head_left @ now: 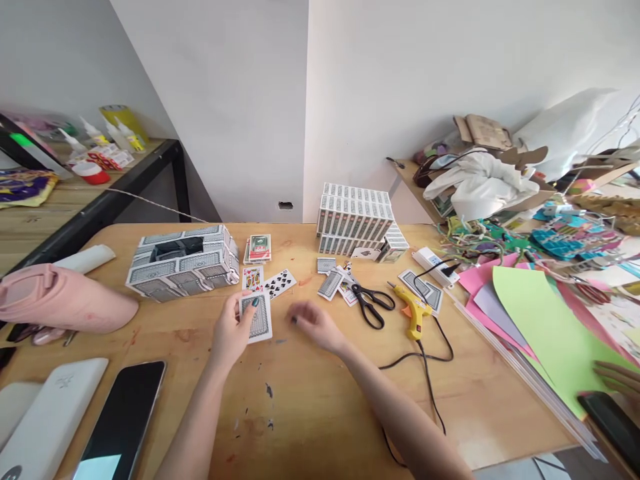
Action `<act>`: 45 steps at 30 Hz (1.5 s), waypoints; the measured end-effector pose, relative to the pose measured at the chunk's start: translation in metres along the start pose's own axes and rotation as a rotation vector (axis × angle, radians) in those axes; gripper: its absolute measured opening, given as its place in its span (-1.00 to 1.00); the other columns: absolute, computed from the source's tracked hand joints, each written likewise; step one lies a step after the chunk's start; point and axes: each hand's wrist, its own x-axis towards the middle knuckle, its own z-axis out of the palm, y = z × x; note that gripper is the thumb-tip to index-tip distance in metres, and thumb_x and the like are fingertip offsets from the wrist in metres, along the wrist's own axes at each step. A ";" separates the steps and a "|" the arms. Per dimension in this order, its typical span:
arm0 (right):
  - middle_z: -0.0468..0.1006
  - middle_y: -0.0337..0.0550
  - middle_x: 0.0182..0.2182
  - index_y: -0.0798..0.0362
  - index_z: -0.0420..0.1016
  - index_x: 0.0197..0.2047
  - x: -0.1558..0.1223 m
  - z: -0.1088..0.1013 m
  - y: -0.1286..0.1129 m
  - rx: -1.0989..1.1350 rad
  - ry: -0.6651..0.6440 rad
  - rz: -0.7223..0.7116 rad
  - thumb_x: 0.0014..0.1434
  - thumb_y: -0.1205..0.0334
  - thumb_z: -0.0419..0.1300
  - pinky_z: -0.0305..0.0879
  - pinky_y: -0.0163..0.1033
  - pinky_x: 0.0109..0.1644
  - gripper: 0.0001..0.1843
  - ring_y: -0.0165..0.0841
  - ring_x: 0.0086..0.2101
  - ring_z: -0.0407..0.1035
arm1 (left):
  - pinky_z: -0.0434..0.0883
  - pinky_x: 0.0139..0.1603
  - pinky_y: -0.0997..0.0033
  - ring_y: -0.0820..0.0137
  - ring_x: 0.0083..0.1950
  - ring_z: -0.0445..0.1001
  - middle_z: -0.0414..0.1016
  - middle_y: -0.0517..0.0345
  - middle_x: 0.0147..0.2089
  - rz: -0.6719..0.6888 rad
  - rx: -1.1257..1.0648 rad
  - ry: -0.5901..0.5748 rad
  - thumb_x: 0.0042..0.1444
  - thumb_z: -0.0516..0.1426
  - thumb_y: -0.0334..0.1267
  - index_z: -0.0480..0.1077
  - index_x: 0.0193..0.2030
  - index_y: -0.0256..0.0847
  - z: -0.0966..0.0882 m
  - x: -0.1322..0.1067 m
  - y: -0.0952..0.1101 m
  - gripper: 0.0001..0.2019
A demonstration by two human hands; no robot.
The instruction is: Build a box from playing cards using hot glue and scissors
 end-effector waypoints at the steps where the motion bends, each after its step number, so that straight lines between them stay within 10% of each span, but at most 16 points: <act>1: 0.51 -0.07 -0.22 0.04 0.44 -0.19 0.007 -0.002 0.000 -0.081 0.234 -0.039 0.05 0.14 0.18 0.32 -0.12 -0.05 -0.76 -0.31 -0.16 0.40 | 0.40 -0.30 0.36 0.33 -0.27 0.46 0.47 0.06 -0.16 -0.012 0.028 -0.046 0.06 0.04 -0.05 0.26 -0.03 -0.15 0.000 -0.003 -0.002 -0.63; 3: 0.47 -0.06 -0.16 0.03 0.42 -0.21 0.015 -0.005 -0.001 -0.155 0.441 -0.082 0.05 0.22 0.15 0.26 -0.11 0.03 -0.80 -0.30 -0.08 0.34 | 0.39 -0.27 0.34 0.32 -0.26 0.46 0.47 0.07 -0.16 -0.010 0.062 -0.116 0.07 0.02 -0.07 0.29 -0.06 -0.15 0.001 -0.009 -0.005 -0.66; 9: 0.47 -0.20 -0.42 0.07 0.33 -0.16 -0.005 0.007 0.003 -0.030 0.046 0.275 0.10 0.09 0.08 0.28 -0.38 -0.60 -0.72 -0.46 -0.59 0.37 | 0.37 -0.13 0.27 0.31 -0.15 0.45 0.45 0.01 -0.10 0.019 0.019 -0.187 0.12 -0.04 -0.19 0.21 0.04 -0.21 0.030 -0.017 -0.007 -0.65; 12: 0.40 -0.35 -0.57 0.05 0.27 -0.11 -0.010 0.013 0.009 -0.049 0.078 0.342 0.07 0.23 0.09 0.16 -0.45 -0.69 -0.72 -0.52 -0.70 0.26 | 0.39 -0.17 0.28 0.33 -0.21 0.45 0.45 0.04 -0.14 0.107 0.060 -0.232 0.14 -0.06 -0.23 0.17 0.07 -0.18 0.049 -0.013 -0.004 -0.65; 19: 0.40 -0.33 -0.54 0.02 0.16 -0.11 0.003 0.007 0.027 -0.093 0.406 0.335 0.04 0.28 0.03 0.19 -0.37 -0.69 -0.70 -0.43 -0.70 0.30 | 0.16 0.18 0.10 0.17 0.18 0.21 0.34 -0.07 0.05 0.576 0.481 0.095 0.11 0.00 -0.31 0.27 0.00 -0.21 0.068 0.020 0.003 -0.70; 27: 0.42 -0.23 -0.45 0.08 0.20 -0.05 0.020 0.020 0.042 -0.193 0.734 0.116 0.06 0.25 0.02 0.26 -0.33 -0.48 -0.66 -0.43 -0.57 0.30 | 0.24 0.11 0.23 0.22 0.11 0.30 0.37 -0.07 0.06 0.589 0.650 0.099 0.14 -0.02 -0.30 0.28 0.01 -0.27 0.072 0.033 -0.017 -0.70; 45: 0.33 -0.01 -0.21 0.06 0.27 -0.16 0.026 0.014 0.041 -0.417 0.887 0.095 0.05 0.25 0.02 0.30 -0.15 -0.24 -0.75 -0.27 -0.31 0.35 | 0.21 0.03 0.17 0.12 0.03 0.26 0.37 -0.08 -0.04 0.579 0.727 0.149 -0.02 0.12 0.00 0.30 0.03 -0.23 0.061 0.028 -0.004 -0.50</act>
